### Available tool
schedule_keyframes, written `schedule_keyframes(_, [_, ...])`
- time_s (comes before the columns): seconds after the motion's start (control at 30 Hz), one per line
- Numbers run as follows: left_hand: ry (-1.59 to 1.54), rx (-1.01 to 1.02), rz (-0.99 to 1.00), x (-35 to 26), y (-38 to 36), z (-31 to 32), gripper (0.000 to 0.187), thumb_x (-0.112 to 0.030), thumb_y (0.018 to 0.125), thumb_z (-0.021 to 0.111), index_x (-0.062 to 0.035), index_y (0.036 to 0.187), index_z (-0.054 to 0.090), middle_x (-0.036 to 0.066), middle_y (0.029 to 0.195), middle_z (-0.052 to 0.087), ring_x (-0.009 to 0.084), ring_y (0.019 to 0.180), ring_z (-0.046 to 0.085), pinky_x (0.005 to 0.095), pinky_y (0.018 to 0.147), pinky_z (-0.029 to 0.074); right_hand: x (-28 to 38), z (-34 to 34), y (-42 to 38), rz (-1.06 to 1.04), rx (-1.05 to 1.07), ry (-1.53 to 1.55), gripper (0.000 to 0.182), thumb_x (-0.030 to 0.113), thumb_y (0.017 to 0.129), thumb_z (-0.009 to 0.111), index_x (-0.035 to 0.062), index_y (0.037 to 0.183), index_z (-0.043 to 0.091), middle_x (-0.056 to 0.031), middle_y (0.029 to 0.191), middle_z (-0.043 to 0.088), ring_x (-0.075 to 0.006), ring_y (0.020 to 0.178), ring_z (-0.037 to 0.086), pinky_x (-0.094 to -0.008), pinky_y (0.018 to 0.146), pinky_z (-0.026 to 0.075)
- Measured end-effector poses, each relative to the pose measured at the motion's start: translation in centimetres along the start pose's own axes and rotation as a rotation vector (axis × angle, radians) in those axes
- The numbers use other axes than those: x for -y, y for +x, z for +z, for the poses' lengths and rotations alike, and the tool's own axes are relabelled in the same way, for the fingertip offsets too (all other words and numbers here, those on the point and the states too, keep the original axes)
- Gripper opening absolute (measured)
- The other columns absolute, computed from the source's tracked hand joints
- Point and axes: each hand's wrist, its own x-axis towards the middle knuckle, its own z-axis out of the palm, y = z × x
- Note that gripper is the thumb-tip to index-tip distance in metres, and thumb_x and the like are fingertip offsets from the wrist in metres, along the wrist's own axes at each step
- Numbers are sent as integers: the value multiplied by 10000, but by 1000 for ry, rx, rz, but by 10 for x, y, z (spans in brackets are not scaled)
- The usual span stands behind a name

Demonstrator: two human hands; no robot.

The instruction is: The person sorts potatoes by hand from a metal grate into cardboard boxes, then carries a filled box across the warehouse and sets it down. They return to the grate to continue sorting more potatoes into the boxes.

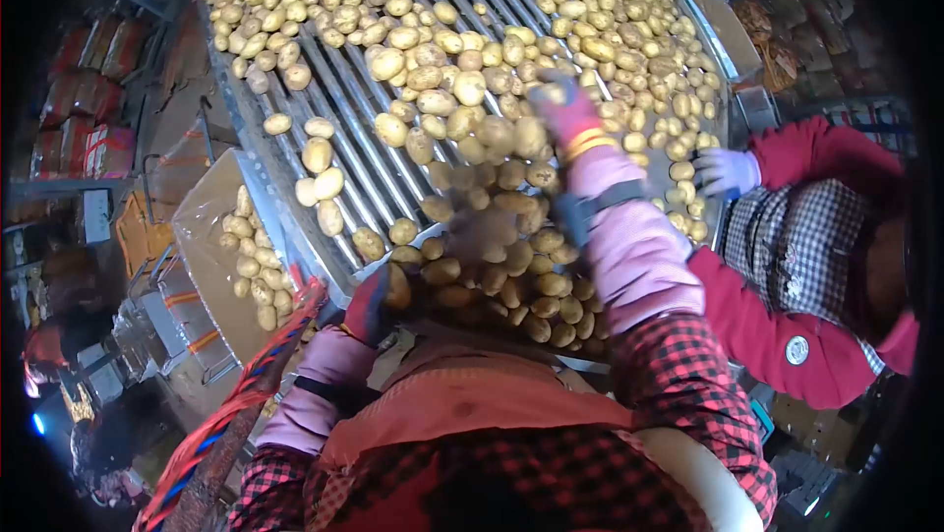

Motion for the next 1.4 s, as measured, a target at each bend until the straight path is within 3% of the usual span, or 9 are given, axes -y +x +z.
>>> schedule_keyframes(0.1, [629, 83, 144, -2, 5, -7, 499, -427, 1013, 318, -19, 1211, 527, 115, 1074, 606, 214, 944, 604, 341, 849, 486, 42, 54, -57, -3, 18, -38, 556, 377, 756, 715, 133, 1239, 593, -155, 1087, 660, -318, 998, 628, -409, 887, 495])
schedule_keyframes(0.17, [48, 15, -60, -36, 0, 35, 493, -429, 1009, 340, -21, 1227, 509, 121, 1073, 605, 224, 930, 606, 347, 829, 495, 103, 60, -103, 94, 233, 457, 535, 375, 824, 627, 88, 1269, 550, -170, 1030, 638, -349, 987, 605, -424, 899, 477])
schedule_keyframes(0.2, [-242, -25, -163, -40, 0, 47, 491, -430, 1007, 351, -22, 1235, 501, 124, 1073, 604, 228, 923, 607, 349, 819, 499, 95, 76, -118, -197, 145, 118, 521, 361, 838, 605, 77, 1270, 540, -172, 1030, 620, -350, 1001, 590, -430, 909, 466])
schedule_keyframes(0.37, [-285, 0, -192, -18, 7, 23, 497, -434, 1003, 363, -17, 1239, 493, 138, 1062, 608, 237, 907, 611, 350, 804, 504, 106, 87, -190, -637, 92, -60, 495, 294, 718, 705, 77, 1153, 610, -129, 1105, 609, -313, 1037, 576, -434, 899, 451])
schedule_keyframes(0.6, [-319, -15, -188, -3, 5, 2, 506, -438, 997, 380, -10, 1245, 483, 157, 1048, 614, 250, 884, 618, 352, 783, 509, -3, -13, -84, -133, -191, -516, 400, 304, 800, 661, 114, 1145, 592, -131, 1024, 644, -342, 979, 595, -412, 869, 479])
schedule_keyframes(0.7, [-330, -20, -189, -1, 3, 0, 510, -440, 994, 388, -7, 1248, 479, 166, 1041, 616, 255, 874, 621, 352, 774, 512, 18, -22, -28, 126, 224, -911, 535, 427, 810, 618, 186, 1279, 522, -120, 1145, 627, -309, 1079, 584, -422, 924, 463])
schedule_keyframes(1.17, [-362, -10, -159, -7, 0, 20, 535, -448, 986, 416, 1, 1270, 469, 150, 1063, 620, 261, 919, 629, 374, 801, 521, 14, -16, -1, 166, 378, -914, 526, 395, 728, 649, 149, 1191, 595, -170, 1159, 635, -319, 1085, 606, -400, 939, 467])
schedule_keyframes(1.23, [169, 31, 21, -4, 3, 4, 342, -289, 977, 466, -18, 1178, 525, 108, 1022, 617, 216, 872, 611, 342, 763, 509, 1, -25, -1, 192, 504, -674, 693, 517, 721, 636, 121, 1280, 533, -158, 1293, 569, -320, 1182, 552, -397, 989, 436])
schedule_keyframes(1.4, [-18, 64, -32, -14, -11, 17, 197, -89, 887, 562, -38, 1077, 557, 27, 920, 583, 105, 813, 545, 268, 684, 465, 31, 10, -16, 284, 452, -937, 929, 592, 658, 710, 34, 1348, 434, -219, 1324, 529, -347, 1196, 542, -417, 1004, 421])
